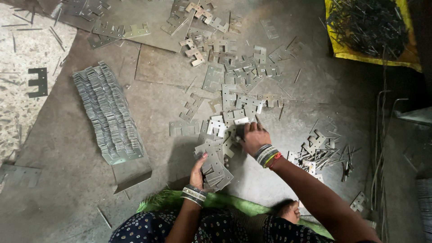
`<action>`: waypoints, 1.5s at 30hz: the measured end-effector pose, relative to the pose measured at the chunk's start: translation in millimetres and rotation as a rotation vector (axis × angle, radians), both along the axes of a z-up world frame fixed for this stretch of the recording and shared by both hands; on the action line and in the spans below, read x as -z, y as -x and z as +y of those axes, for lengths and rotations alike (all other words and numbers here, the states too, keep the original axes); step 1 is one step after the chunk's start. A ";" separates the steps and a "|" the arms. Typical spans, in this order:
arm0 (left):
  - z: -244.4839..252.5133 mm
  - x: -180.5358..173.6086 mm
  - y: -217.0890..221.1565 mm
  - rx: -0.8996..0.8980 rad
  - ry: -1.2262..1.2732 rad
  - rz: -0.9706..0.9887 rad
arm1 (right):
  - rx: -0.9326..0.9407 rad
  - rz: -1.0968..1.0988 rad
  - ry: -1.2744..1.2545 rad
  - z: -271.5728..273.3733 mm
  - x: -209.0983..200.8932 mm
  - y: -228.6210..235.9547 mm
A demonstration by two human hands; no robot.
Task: The person sits on the floor and repeatedly picks up small, L-shaped metal brackets from a scattered pile. They align the brackets and stack them into a neat pile on a larger metal sheet to their left. The process is continuous, with the person gathering more brackets as the initial pile diminishes.
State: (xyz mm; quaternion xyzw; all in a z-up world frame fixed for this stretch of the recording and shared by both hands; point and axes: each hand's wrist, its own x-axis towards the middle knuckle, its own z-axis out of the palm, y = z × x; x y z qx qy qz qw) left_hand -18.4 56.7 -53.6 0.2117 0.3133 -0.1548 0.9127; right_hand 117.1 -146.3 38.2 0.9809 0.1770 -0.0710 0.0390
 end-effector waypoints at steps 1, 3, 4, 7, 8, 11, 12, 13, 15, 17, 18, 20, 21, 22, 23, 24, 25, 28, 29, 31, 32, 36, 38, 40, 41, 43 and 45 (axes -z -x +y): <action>1.6 -2.2 -0.2 0.006 -0.023 0.020 | 0.010 -0.008 0.026 0.0 6.5 -0.8; 5.1 -10.3 -0.6 0.029 0.075 -0.050 | 0.053 0.064 0.028 -5.0 18.0 -1.3; 5.2 -13.9 -0.2 0.040 0.128 -0.084 | 0.073 0.101 0.033 -10.6 21.6 0.7; 6.4 -15.5 0.1 0.014 0.033 -0.061 | 0.145 0.091 -0.028 -22.4 18.6 7.8; 6.2 -12.6 -1.7 0.006 0.023 -0.041 | 0.086 0.083 -0.082 -22.6 13.1 13.4; 3.4 3.1 -6.2 -0.011 0.040 -0.034 | -0.247 -0.093 -0.286 -25.8 -9.6 35.2; 3.9 7.6 -6.1 -0.015 0.076 -0.070 | -0.468 -0.255 -0.382 -26.8 -15.7 39.8; 4.2 9.8 -4.5 -0.020 0.112 -0.106 | -0.690 -0.417 -0.475 -26.6 -19.2 42.5; 4.4 7.4 -1.7 -0.060 0.103 -0.030 | -0.628 -0.276 -0.362 -19.8 -17.5 36.1; 8.2 2.9 -3.1 -0.066 0.107 -0.001 | -0.626 -0.148 -0.256 -12.2 -11.7 29.1; 9.7 2.6 -0.6 -0.054 0.118 -0.003 | -0.656 -0.082 -0.204 -3.9 -5.4 28.4; 12.5 8.1 4.3 -0.028 0.146 0.001 | -0.700 -0.005 -0.098 9.1 5.5 27.0; 13.1 13.4 4.4 -0.015 0.164 0.008 | -0.716 0.007 -0.044 15.4 10.5 25.7; 14.1 18.9 5.1 0.001 0.181 0.014 | -0.729 0.018 0.011 19.0 13.7 25.1; 15.2 24.0 8.0 -0.003 0.166 -0.002 | -0.664 0.011 0.025 18.4 14.4 25.9; 14.8 28.3 9.7 -0.006 0.153 -0.022 | -0.598 0.002 0.043 13.7 12.5 26.3; 15.0 31.9 10.4 -0.008 0.140 -0.041 | -0.532 -0.007 0.061 9.2 9.6 25.9; 14.2 42.6 11.2 -0.018 0.094 -0.056 | -0.027 0.371 -0.019 -11.1 -6.7 24.0; 12.2 48.5 9.5 -0.009 0.115 -0.043 | -0.019 0.336 -0.176 -18.2 -13.6 22.7; 8.9 62.9 5.0 0.007 0.156 -0.016 | -0.002 0.261 -0.492 -26.0 -27.0 19.8; 7.8 69.5 5.1 0.008 0.176 -0.037 | -0.006 0.402 -0.645 -25.4 -32.0 19.6; 3.0 78.4 7.1 0.000 0.209 -0.047 | -0.013 0.556 -0.786 -14.5 -42.2 -0.4; 4.9 67.5 7.4 0.002 0.205 -0.089 | -0.029 0.368 -0.559 -5.7 -34.5 -19.5; 8.6 53.5 12.7 0.020 0.206 -0.206 | -0.057 0.117 -0.268 -0.8 -16.2 -35.0; 9.9 49.6 12.3 0.018 0.202 -0.174 | -0.195 0.021 -0.218 0.9 -3.7 -43.7; 10.3 47.5 11.2 0.017 0.194 -0.114 | -0.466 -0.178 -0.113 3.8 22.3 -61.4; 11.9 50.1 10.5 0.012 0.119 -0.095 | -0.526 -0.142 0.006 0.2 39.0 -71.0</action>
